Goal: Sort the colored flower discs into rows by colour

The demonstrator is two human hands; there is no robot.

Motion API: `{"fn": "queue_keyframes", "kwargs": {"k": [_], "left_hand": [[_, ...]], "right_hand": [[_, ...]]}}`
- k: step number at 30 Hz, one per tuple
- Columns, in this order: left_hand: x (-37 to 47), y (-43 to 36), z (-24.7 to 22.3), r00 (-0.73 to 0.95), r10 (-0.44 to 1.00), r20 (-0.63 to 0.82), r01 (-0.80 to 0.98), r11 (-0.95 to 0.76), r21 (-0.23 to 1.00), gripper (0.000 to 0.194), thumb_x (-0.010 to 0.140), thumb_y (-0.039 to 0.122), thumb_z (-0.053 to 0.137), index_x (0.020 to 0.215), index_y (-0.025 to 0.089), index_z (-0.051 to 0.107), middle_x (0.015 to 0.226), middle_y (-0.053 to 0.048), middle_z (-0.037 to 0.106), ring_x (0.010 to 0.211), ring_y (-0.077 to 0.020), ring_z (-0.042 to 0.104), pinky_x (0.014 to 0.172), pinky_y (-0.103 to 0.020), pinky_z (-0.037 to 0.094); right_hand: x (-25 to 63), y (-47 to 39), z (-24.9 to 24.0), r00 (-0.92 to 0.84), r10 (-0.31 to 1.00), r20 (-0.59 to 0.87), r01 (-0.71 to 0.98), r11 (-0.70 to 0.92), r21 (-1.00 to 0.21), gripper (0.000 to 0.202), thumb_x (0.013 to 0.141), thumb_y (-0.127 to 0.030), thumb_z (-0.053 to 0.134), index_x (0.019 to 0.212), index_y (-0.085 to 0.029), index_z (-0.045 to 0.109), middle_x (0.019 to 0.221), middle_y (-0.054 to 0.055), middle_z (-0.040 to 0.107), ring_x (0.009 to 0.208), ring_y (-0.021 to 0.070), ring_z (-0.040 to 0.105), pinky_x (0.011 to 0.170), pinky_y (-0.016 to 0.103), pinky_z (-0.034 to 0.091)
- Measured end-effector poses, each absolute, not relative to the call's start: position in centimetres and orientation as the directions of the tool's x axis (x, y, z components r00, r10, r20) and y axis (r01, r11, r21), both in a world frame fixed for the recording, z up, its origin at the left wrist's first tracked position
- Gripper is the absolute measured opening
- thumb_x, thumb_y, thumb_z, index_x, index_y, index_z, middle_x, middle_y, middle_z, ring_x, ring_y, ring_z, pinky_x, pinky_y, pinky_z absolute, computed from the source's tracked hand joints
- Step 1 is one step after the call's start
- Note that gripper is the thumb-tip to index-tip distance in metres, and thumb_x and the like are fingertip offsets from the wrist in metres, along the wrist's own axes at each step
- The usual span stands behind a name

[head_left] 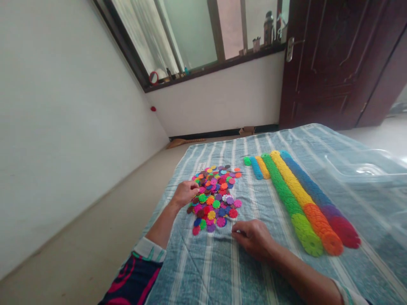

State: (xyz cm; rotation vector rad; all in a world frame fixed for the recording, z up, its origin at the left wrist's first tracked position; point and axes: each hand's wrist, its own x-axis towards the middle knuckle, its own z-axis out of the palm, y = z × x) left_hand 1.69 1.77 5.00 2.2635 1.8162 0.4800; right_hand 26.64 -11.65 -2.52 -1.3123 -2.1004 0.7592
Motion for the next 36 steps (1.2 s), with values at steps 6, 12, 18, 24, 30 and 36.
{"fn": "queue_keyframes", "kwargs": {"k": [6, 12, 18, 24, 30, 36], "left_hand": [[0.5, -0.4, 3.5, 0.134, 0.983, 0.126, 0.888, -0.175, 0.426, 0.017, 0.067, 0.022, 0.051, 0.063, 0.018, 0.067, 0.063, 0.001, 0.065, 0.064, -0.0135, 0.058, 0.062, -0.022, 0.041], [-0.2, -0.1, 2.8, 0.001, 0.978, 0.210, 0.925, -0.081, 0.372, 0.014, 0.066, 0.022, 0.054, 0.066, 0.018, 0.067, 0.068, 0.000, 0.067, 0.065, -0.0133, 0.058, 0.062, -0.021, 0.039], [-0.5, 1.6, 2.7, -0.101, 0.985, 0.141, 0.964, 0.062, 0.257, 0.013, 0.065, 0.024, 0.055, 0.066, 0.018, 0.067, 0.061, 0.001, 0.063, 0.061, -0.0129, 0.055, 0.055, -0.021, 0.032], [0.0, 2.4, 3.5, 0.021, 1.000, -0.017, 0.982, -0.017, 0.189, 0.013, 0.061, 0.026, 0.057, 0.058, 0.019, 0.066, 0.050, 0.003, 0.056, 0.052, -0.0112, 0.050, 0.050, -0.022, 0.026], [-0.5, 2.9, 3.0, -0.017, 0.999, -0.043, 0.947, 0.030, 0.321, 0.005, 0.054, 0.021, 0.059, 0.053, 0.016, 0.062, 0.044, 0.004, 0.053, 0.046, -0.0096, 0.046, 0.047, -0.021, 0.027], [-0.3, 2.9, 3.8, 0.006, 0.998, -0.067, 0.816, 0.034, 0.578, 0.006, 0.051, 0.019, 0.061, 0.054, 0.015, 0.062, 0.047, 0.004, 0.054, 0.049, -0.0100, 0.048, 0.051, -0.021, 0.035]], "right_hand": [[26.9, -11.7, -2.6, -0.369, 0.919, 0.140, 0.581, 0.345, -0.737, 0.021, 0.081, -0.028, 0.052, 0.081, -0.021, 0.072, 0.062, 0.000, 0.065, 0.057, 0.0122, 0.056, 0.056, 0.022, 0.030], [27.0, -11.6, -2.9, -0.365, 0.918, 0.156, 0.533, 0.344, -0.773, 0.022, 0.081, -0.028, 0.051, 0.078, -0.019, 0.071, 0.060, -0.001, 0.064, 0.054, 0.0109, 0.054, 0.055, 0.021, 0.031], [27.0, -11.6, -2.9, -0.364, 0.919, 0.155, 0.520, 0.338, -0.784, 0.021, 0.080, -0.026, 0.051, 0.078, -0.019, 0.071, 0.060, -0.001, 0.063, 0.055, 0.0109, 0.054, 0.055, 0.021, 0.032], [27.0, -11.6, -2.6, -0.370, 0.917, 0.151, 0.529, 0.342, -0.776, 0.022, 0.081, -0.027, 0.051, 0.077, -0.019, 0.071, 0.059, -0.001, 0.063, 0.054, 0.0107, 0.052, 0.054, 0.021, 0.031], [27.0, -11.6, -2.7, -0.360, 0.922, 0.144, 0.526, 0.328, -0.785, 0.022, 0.080, -0.028, 0.052, 0.078, -0.019, 0.071, 0.058, -0.001, 0.062, 0.053, 0.0105, 0.051, 0.054, 0.021, 0.030], [26.9, -11.6, -2.5, -0.343, 0.925, 0.163, 0.471, 0.319, -0.823, 0.020, 0.079, -0.025, 0.053, 0.077, -0.018, 0.072, 0.057, -0.001, 0.060, 0.053, 0.0102, 0.050, 0.054, 0.021, 0.030]]}}
